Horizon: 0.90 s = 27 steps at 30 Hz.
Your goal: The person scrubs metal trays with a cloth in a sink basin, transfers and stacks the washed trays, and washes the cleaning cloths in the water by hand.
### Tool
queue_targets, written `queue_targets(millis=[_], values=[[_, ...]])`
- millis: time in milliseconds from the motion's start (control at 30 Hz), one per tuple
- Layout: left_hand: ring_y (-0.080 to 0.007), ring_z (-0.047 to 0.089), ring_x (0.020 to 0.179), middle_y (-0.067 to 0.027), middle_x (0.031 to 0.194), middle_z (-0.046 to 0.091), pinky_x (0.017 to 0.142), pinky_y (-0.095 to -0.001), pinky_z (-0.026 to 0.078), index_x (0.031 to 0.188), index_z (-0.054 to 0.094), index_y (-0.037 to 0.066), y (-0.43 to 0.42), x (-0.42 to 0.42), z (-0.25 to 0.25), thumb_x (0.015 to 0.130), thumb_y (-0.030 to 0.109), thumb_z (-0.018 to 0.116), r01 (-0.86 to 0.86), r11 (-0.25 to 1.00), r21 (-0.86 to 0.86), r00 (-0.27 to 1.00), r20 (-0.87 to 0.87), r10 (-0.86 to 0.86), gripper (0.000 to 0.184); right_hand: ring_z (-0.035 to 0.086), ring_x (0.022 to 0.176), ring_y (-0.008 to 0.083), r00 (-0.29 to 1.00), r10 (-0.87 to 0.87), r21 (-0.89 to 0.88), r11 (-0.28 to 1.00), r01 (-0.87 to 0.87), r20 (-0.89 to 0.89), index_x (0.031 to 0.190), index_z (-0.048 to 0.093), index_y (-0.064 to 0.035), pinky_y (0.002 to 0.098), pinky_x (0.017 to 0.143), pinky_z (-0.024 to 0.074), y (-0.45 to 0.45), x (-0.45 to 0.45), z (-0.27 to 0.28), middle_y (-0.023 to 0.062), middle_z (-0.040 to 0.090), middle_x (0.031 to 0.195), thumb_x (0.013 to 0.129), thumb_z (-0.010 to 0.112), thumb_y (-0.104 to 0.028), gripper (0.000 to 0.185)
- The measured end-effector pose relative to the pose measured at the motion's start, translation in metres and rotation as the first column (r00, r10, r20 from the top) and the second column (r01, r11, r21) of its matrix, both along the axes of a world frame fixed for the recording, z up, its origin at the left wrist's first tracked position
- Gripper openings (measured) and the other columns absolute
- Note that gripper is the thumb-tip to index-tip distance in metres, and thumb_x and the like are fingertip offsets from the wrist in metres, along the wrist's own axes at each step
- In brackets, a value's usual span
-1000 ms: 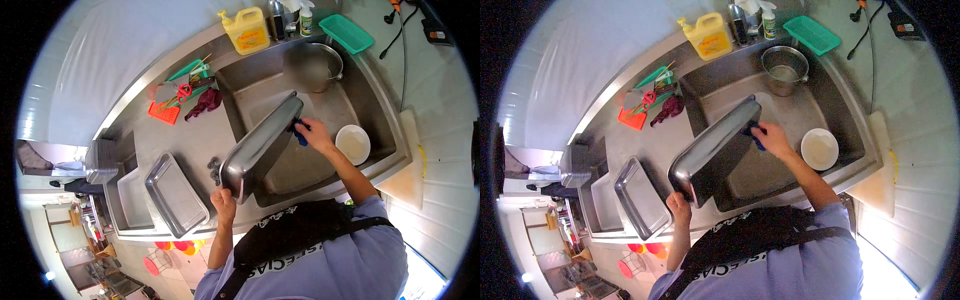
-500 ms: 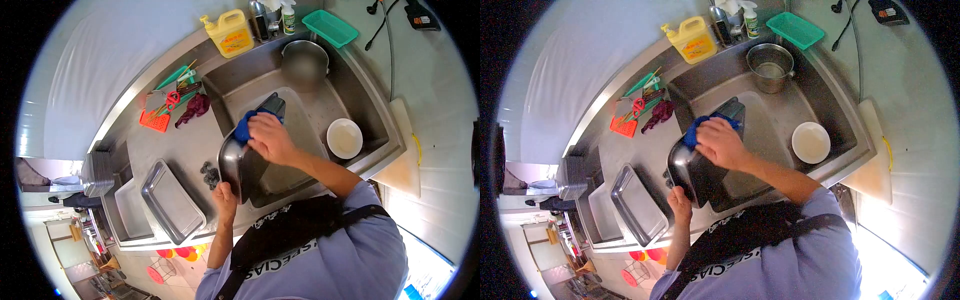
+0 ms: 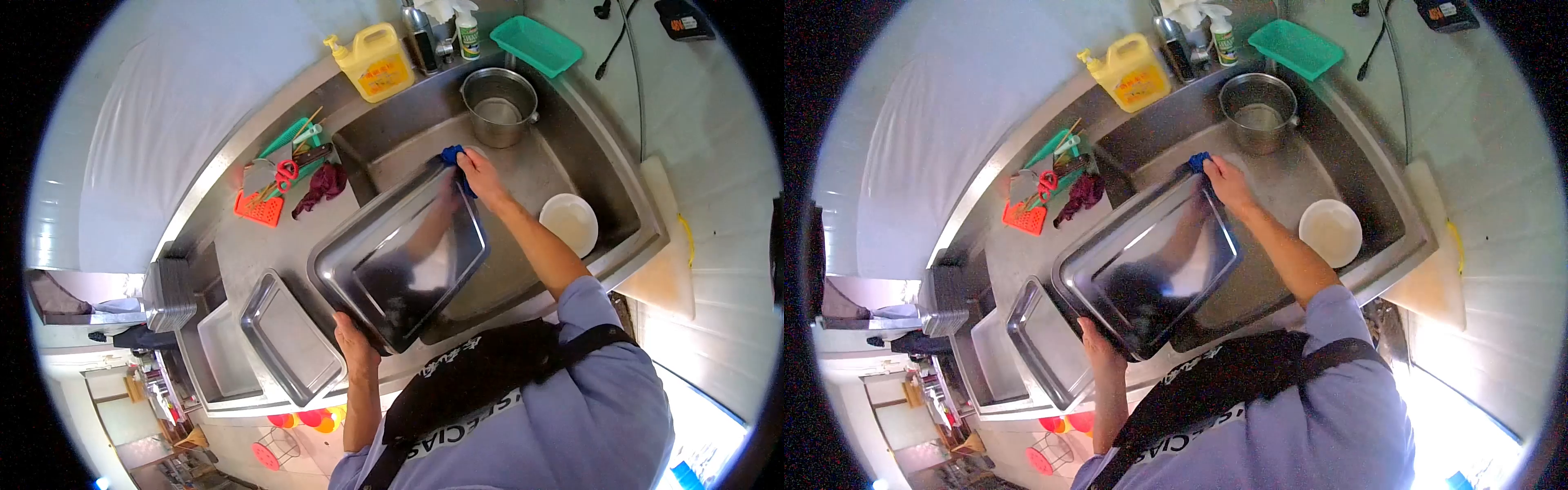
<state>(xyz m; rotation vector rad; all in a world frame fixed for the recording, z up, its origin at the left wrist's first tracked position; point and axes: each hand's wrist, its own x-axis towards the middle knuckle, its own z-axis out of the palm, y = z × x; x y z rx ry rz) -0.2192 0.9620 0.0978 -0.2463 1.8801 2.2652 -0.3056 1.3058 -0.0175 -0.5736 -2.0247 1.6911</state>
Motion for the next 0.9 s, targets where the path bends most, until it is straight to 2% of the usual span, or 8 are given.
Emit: queue_targets(millis=[233,400,500,633,667,767,833,900], values=[[-0.0232,0.053,0.108,-0.0080,0.119,0.054,0.094,-0.0365,0.043,0.128,0.042,0.005,-0.011,-0.022,-0.018,0.094,0.054,0.036,-0.018,0.965,0.263,0.997,0.080,-0.003,0.061,0.059,0.079,0.0388,0.960,0.085,0.114,0.986,-0.119,0.266,0.098,0.057,-0.0017,0.0446,0.069,0.0429,-0.010,0.048,-0.029,0.0248,0.059,0.089,0.089,0.047,-0.032,0.033],[-0.0228,0.047,0.117,-0.0068,0.130,0.047,0.098,-0.0369,0.040,0.135,0.035,0.008,-0.032,-0.035,-0.050,0.094,0.054,0.037,0.002,0.978,0.207,0.997,0.077,-0.018,0.062,0.059,0.087,0.0408,0.933,0.039,0.170,0.980,-0.106,0.357,0.096,0.057,-0.0016,0.0465,0.074,0.0447,-0.011,0.079,-0.058,0.0229,0.061,0.092,0.089,0.047,-0.034,0.035],[-0.0246,0.047,0.117,-0.0086,0.131,0.046,0.099,-0.0380,0.040,0.135,0.036,0.007,-0.017,-0.037,-0.045,0.095,0.052,0.034,-0.001,0.957,0.290,0.995,0.091,-0.026,0.060,0.057,0.096,0.0416,0.814,0.013,0.300,0.926,-0.229,0.581,0.113,0.056,-0.0068,0.0471,0.081,0.0455,-0.003,0.088,-0.086,0.0222,0.061,0.103,0.087,0.049,-0.029,0.034],[-0.0291,0.047,0.118,-0.0100,0.132,0.046,0.100,-0.0404,0.041,0.133,0.038,0.007,-0.011,-0.052,-0.041,0.098,0.041,0.027,-0.095,0.924,0.370,0.963,0.269,-0.008,0.050,0.055,0.109,0.0348,0.618,0.146,0.450,0.561,-0.695,0.772,0.114,0.057,-0.0065,0.0468,0.086,0.0447,-0.032,0.114,-0.163,0.0195,0.058,0.115,0.083,0.048,-0.017,0.034],[-0.0291,0.047,0.118,-0.0101,0.132,0.046,0.100,-0.0406,0.041,0.133,0.038,0.007,-0.008,-0.055,-0.035,0.098,0.040,0.027,-0.089,0.928,0.361,0.961,0.276,-0.015,0.050,0.057,0.107,0.0347,0.539,0.369,0.330,0.495,-0.804,0.757,0.111,0.059,-0.0051,0.0471,0.084,0.0456,-0.029,0.123,-0.171,0.0201,0.059,0.112,0.080,0.048,-0.013,0.034],[-0.0293,0.047,0.119,-0.0103,0.132,0.046,0.100,-0.0414,0.040,0.132,0.039,0.005,0.003,-0.053,-0.020,0.097,0.040,0.026,-0.099,0.930,0.354,0.957,0.291,-0.009,0.051,0.060,0.090,0.0263,0.644,0.438,-0.160,0.881,-0.444,0.627,0.108,0.061,-0.0042,0.0387,0.076,0.0482,0.001,0.123,-0.176,0.0148,0.062,0.100,0.078,0.053,-0.010,0.031],[-0.0295,0.046,0.120,-0.0104,0.133,0.045,0.100,-0.0420,0.040,0.132,0.039,0.005,0.000,-0.052,-0.017,0.097,0.040,0.026,-0.119,0.932,0.342,0.962,0.271,0.023,0.051,0.063,0.078,0.0207,0.726,0.424,-0.510,0.852,-0.118,0.541,0.105,0.063,-0.0036,0.0331,0.070,0.0499,0.015,0.110,-0.174,0.0113,0.064,0.092,0.077,0.055,-0.008,0.030],[-0.0298,0.046,0.120,-0.0106,0.134,0.045,0.101,-0.0426,0.040,0.133,0.038,0.006,0.001,-0.048,-0.008,0.097,0.042,0.024,-0.100,0.931,0.352,0.965,0.263,0.004,0.053,0.058,0.075,0.0138,0.817,0.408,-0.622,0.779,-0.079,0.407,0.103,0.063,-0.0050,0.0284,0.067,0.0482,0.016,0.107,-0.058,0.0046,0.061,0.090,0.078,0.061,-0.012,0.026]])
